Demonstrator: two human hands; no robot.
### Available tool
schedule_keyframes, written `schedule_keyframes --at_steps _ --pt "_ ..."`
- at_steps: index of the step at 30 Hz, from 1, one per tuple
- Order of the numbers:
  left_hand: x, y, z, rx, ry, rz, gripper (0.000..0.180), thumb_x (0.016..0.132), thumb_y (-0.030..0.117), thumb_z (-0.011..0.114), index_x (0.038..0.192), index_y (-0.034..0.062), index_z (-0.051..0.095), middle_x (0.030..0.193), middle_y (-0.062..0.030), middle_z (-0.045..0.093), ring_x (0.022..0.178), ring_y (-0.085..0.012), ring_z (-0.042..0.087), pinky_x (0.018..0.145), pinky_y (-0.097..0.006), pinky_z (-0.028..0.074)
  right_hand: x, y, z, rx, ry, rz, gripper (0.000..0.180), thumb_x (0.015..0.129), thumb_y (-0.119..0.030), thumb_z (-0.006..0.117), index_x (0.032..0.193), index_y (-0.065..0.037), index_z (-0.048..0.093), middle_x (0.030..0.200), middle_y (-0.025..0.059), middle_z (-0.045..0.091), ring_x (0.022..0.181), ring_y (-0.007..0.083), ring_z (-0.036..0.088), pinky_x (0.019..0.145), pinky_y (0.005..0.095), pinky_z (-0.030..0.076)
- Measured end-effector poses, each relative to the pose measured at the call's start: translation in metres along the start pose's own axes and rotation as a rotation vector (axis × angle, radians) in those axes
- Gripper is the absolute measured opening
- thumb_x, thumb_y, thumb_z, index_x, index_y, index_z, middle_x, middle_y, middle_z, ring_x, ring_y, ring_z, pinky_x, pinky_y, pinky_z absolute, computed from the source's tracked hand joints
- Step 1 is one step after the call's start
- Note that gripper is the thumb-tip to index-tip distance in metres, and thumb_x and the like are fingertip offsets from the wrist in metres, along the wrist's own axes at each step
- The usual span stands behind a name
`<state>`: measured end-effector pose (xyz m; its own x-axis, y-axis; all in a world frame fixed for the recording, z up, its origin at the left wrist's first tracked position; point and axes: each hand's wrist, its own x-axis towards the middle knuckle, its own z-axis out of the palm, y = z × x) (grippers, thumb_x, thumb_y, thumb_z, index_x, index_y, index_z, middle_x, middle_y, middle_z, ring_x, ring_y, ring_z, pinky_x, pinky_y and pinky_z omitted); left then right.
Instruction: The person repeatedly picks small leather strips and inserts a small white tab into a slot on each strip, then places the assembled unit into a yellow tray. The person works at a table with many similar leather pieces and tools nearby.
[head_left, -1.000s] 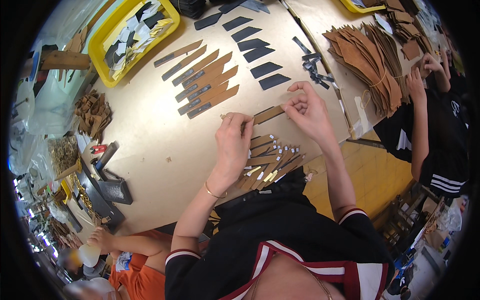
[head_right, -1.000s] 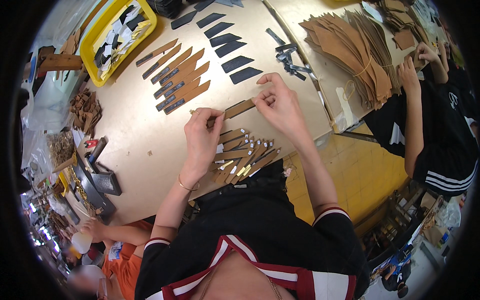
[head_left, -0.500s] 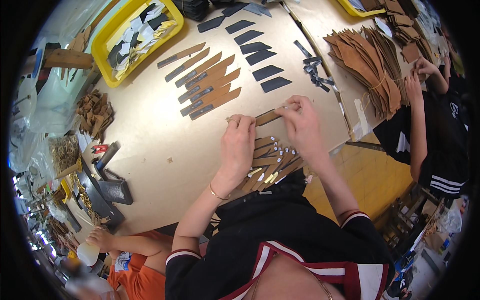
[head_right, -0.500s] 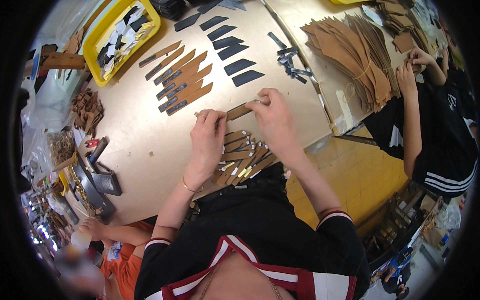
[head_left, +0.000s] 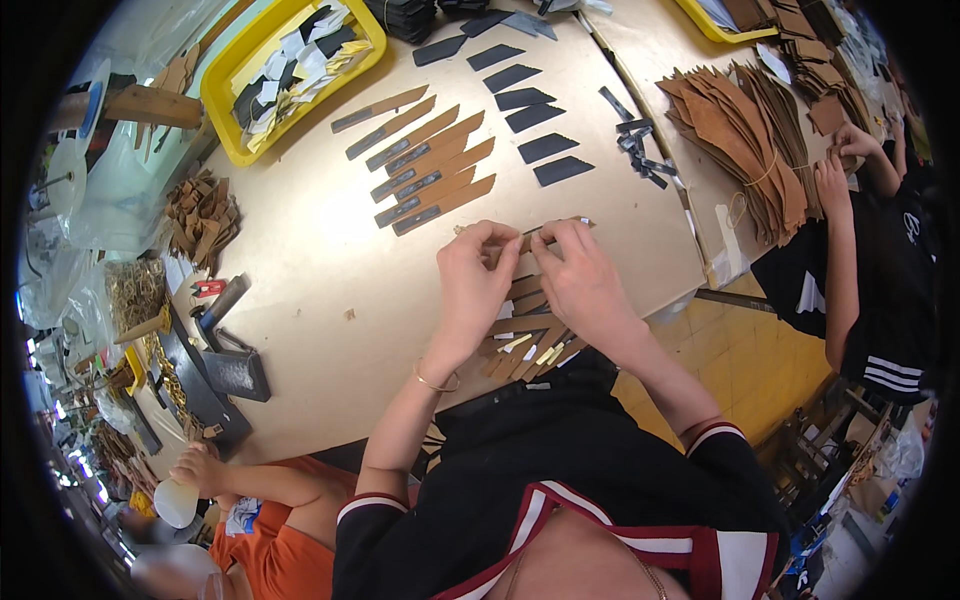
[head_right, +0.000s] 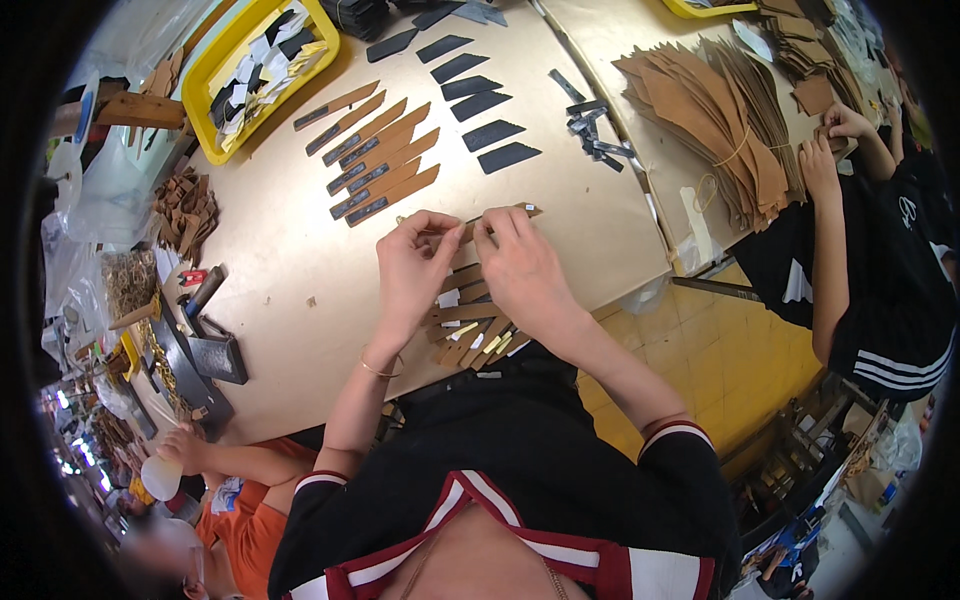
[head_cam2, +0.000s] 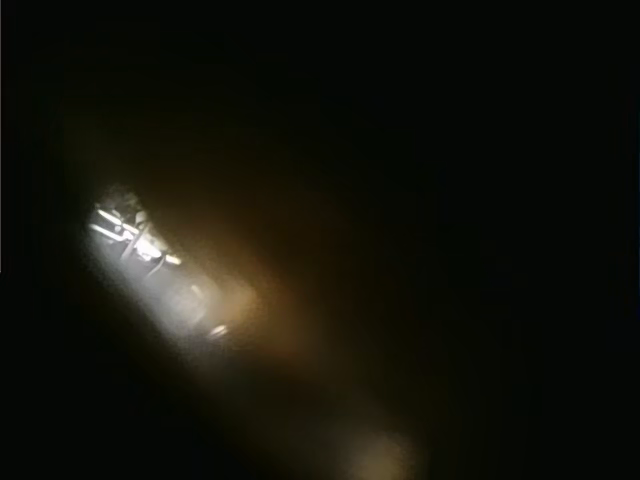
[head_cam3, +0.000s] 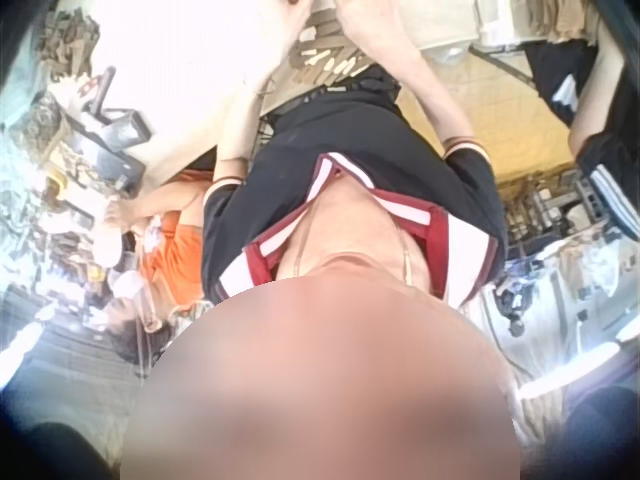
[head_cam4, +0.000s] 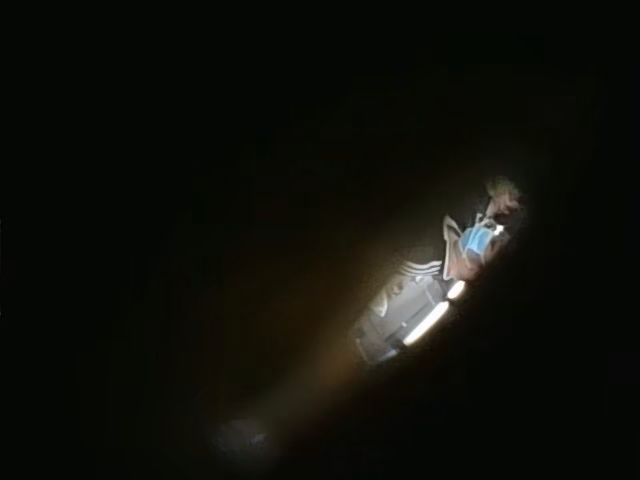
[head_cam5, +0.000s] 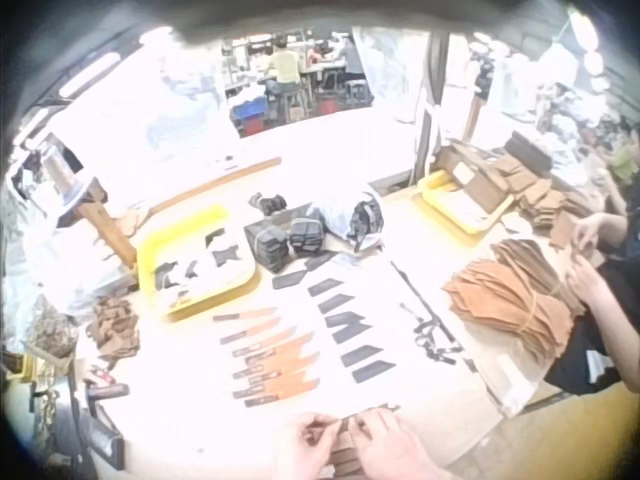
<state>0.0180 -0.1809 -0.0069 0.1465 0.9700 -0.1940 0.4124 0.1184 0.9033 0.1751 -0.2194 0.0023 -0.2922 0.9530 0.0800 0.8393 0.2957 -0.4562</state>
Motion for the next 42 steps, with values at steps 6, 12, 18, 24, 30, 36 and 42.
schedule_keyframes --at_steps 6,12,18,24,30,36,42 --pt "0.005 0.008 -0.007 -0.135 -0.075 -0.106 0.021 0.096 0.015 0.067 0.101 -0.0058 0.07 0.084 -0.0051 0.072 0.069 -0.0062 0.063 0.062 -0.023 0.05 0.014 0.003 0.006 0.409 0.135 0.268 0.03 0.084 -0.006 0.072 0.112 0.004 0.066 0.096 0.0169 0.062 0.084 0.032 0.064 0.073 0.0393 0.053" --pt "-0.001 0.001 -0.003 -0.047 -0.028 0.05 0.019 0.094 0.016 0.068 0.103 -0.0001 0.071 0.099 -0.0086 0.071 0.086 -0.0162 0.066 0.077 -0.031 0.051 0.016 0.014 0.006 0.623 0.148 0.39 0.025 0.087 -0.004 0.071 0.111 0.002 0.069 0.092 0.0149 0.07 0.076 0.0227 0.071 0.069 0.0311 0.057" --pt "0.007 -0.006 -0.021 0.339 0.119 0.4 0.01 0.088 0.011 0.068 0.095 0.0045 0.071 0.105 -0.0119 0.066 0.101 -0.033 0.059 0.09 -0.043 0.046 0.02 0.019 0.003 0.668 0.12 0.42 0.02 0.086 -0.003 0.071 0.106 0.003 0.07 0.093 0.0123 0.072 0.077 0.0176 0.071 0.071 0.0285 0.057" --pt "0.144 0.001 -0.119 0.671 0.419 0.649 0.012 0.084 0.009 0.07 0.095 0.0032 0.071 0.096 -0.0151 0.069 0.093 -0.0358 0.062 0.084 -0.042 0.047 0.022 0.02 -0.001 0.731 0.067 0.471 0.02 0.087 -0.003 0.07 0.106 0.003 0.07 0.089 0.0081 0.072 0.074 0.0113 0.067 0.069 0.0251 0.055" --pt "0.235 0.01 -0.172 1.161 0.304 0.675 0.021 0.086 0.014 0.068 0.105 0.0105 0.076 0.105 -0.0135 0.068 0.106 -0.0303 0.061 0.091 -0.043 0.048 0.022 0.019 -0.001 0.785 0.087 0.498 0.019 0.086 -0.003 0.07 0.104 0.004 0.07 0.085 0.0089 0.07 0.069 0.0109 0.066 0.064 0.0246 0.054" --pt "0.255 0.007 -0.174 1.315 0.131 0.707 0.018 0.083 0.02 0.071 0.097 0.0107 0.076 0.099 -0.0091 0.066 0.106 -0.0281 0.061 0.09 -0.041 0.048 0.021 0.022 0.0 0.786 0.094 0.462 0.019 0.086 -0.003 0.07 0.104 0.005 0.07 0.085 0.0105 0.069 0.068 0.0113 0.066 0.062 0.025 0.054" --pt "0.248 0.004 -0.179 1.4 0.313 0.557 0.018 0.08 0.026 0.073 0.08 0.0083 0.074 0.093 -0.0061 0.067 0.082 -0.0271 0.068 0.072 -0.041 0.053 0.022 0.023 -0.001 0.778 0.078 0.472 0.02 0.086 -0.004 0.07 0.104 0.005 0.07 0.084 0.0074 0.071 0.07 0.0094 0.065 0.064 0.0241 0.053"
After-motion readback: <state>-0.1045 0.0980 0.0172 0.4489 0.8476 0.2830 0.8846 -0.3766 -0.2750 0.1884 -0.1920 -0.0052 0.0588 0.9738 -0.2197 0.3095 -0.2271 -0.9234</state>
